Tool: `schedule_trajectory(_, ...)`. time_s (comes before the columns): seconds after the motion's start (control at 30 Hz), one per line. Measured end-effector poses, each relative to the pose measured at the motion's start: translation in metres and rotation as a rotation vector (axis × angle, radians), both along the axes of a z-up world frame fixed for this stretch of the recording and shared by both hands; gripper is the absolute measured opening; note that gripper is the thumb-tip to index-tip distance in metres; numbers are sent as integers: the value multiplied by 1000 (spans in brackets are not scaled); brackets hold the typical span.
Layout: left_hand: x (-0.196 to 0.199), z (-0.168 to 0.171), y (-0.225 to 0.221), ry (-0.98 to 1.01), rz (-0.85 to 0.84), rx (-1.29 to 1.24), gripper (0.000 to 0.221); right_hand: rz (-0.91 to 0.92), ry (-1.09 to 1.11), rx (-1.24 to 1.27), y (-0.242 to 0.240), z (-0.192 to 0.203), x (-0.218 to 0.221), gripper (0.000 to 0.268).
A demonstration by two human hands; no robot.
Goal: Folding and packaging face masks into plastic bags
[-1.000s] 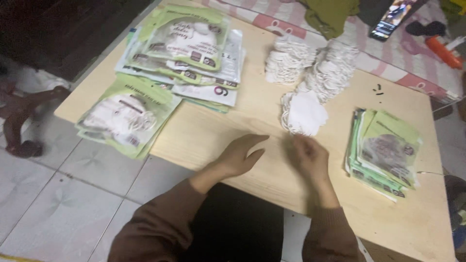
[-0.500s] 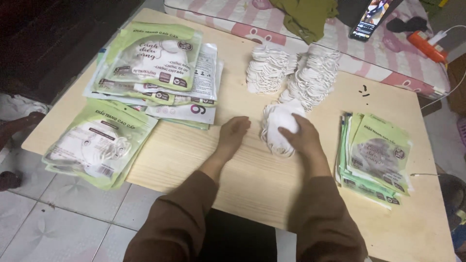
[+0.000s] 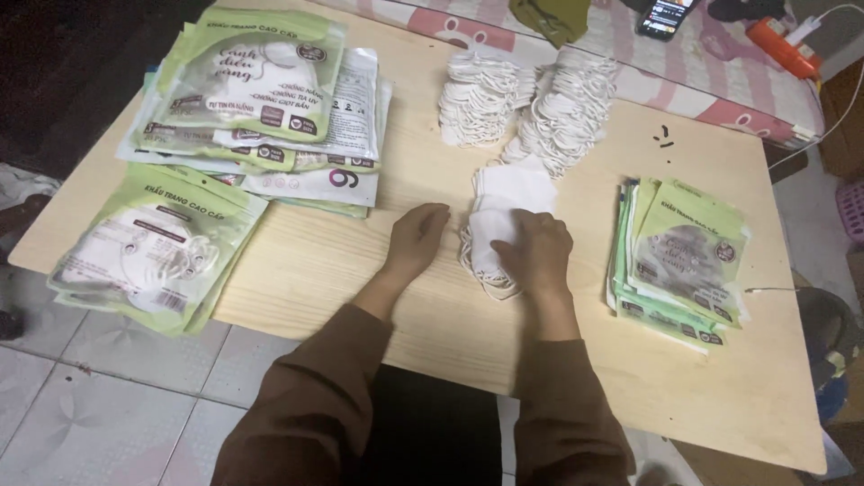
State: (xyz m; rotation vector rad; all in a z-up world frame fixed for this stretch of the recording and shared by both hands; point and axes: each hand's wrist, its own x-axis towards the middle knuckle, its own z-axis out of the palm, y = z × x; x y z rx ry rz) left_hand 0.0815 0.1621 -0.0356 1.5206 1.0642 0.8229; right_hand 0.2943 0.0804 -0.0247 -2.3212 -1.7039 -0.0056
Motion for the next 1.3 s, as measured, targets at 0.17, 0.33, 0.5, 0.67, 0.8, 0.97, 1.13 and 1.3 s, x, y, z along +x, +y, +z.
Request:
schedule_trajectory(0.17,1,-6,-2,-6,-71,21,36,-46,92,-41,-4,27,-13,55)
schedule_trajectory(0.33,4,-9,-1,-6,-103,18,35,-52,140,-82,-4,38,-13,72)
schedule_trajectory(0.5,6,-24,2,-77,-161,-35,32,33,165,-56,-4,24,-4,44)
schedule_trajectory(0.67,4,5,-7,-94,-173,-96,45,39,149,-18,-9,37,-7,29)
schedule_trajectory(0.8,3,24,-15,-162,-251,-40,54,67,697,177,-29,53,-27,35)
schedule_trajectory(0.97,2,-11,-8,-343,-313,-91,30,184,935,228,-21,27,-29,55)
schedule_trajectory(1.13,-12,-18,3,-481,-232,-191,27,49,666,426,-21,24,-9,37)
schedule_trajectory(1.3,-12,-17,2,-645,-251,-379,24,0,157,-35,-2,21,-15,79)
